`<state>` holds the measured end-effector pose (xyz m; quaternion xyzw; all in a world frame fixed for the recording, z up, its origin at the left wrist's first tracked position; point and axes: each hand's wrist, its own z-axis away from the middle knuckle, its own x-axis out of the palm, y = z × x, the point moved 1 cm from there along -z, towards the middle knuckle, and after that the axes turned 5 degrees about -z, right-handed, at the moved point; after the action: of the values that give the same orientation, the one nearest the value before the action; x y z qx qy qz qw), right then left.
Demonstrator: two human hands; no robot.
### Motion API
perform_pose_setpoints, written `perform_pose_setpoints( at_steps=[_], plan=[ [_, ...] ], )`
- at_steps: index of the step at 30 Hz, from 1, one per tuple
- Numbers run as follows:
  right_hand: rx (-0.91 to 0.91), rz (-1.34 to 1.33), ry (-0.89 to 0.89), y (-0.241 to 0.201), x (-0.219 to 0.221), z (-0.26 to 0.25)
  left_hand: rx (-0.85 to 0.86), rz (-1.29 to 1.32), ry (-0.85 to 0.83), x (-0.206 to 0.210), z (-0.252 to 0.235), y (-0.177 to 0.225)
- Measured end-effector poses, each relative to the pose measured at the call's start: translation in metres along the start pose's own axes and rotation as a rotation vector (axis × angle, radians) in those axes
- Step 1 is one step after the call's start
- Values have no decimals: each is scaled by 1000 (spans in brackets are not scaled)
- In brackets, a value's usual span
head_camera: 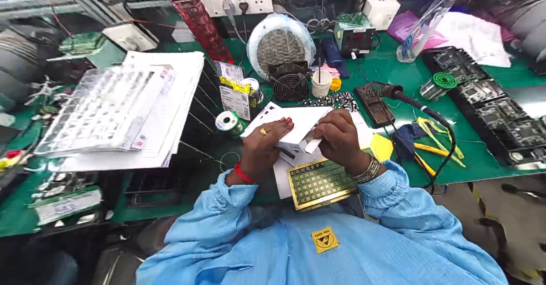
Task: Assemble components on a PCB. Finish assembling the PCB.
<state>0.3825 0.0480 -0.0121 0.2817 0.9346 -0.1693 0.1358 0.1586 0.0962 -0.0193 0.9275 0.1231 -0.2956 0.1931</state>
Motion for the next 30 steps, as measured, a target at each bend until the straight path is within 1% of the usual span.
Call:
perform_pose_setpoints(
  at_steps=[5,7,9,12,15,17,19,20,22,25,26,28,30],
  plan=[
    [-34,18,19,1,3,-5,10,-10,4,-2,-3,-1],
    [-4,25,1,3,1,-8,3,-51,-46,-7,-11,1],
    [82,-38,-2,7,-1,-10,3,-73,-138,-17,-27,3],
    [351,-232,-5,11,-4,-11,-43,-124,-290,-35,-63,6],
    [674,-461,3,14,-14,-17,-134,-227,-382,-44,-95,3],
    [903,-610,16,18,-22,-19,-254,-325,-474,-51,-106,-5],
    [1111,-700,61,26,-27,-16,-423,-390,-556,-60,-105,-16],
    [1203,-727,90,31,-28,-15,-502,-362,-553,-63,-100,-22],
    [1343,-761,103,39,-28,-7,-688,-149,-452,-61,-80,-33],
    [1467,-790,81,44,-24,12,-988,369,-147,-32,-39,-34],
    [1508,-801,100,45,-19,17,-1064,492,-86,-20,-27,-31],
    [1577,-819,129,47,-7,22,-1185,545,-60,-3,-8,-24],
    [1631,-801,152,49,0,23,-1232,496,-67,7,4,-24]
  ],
)
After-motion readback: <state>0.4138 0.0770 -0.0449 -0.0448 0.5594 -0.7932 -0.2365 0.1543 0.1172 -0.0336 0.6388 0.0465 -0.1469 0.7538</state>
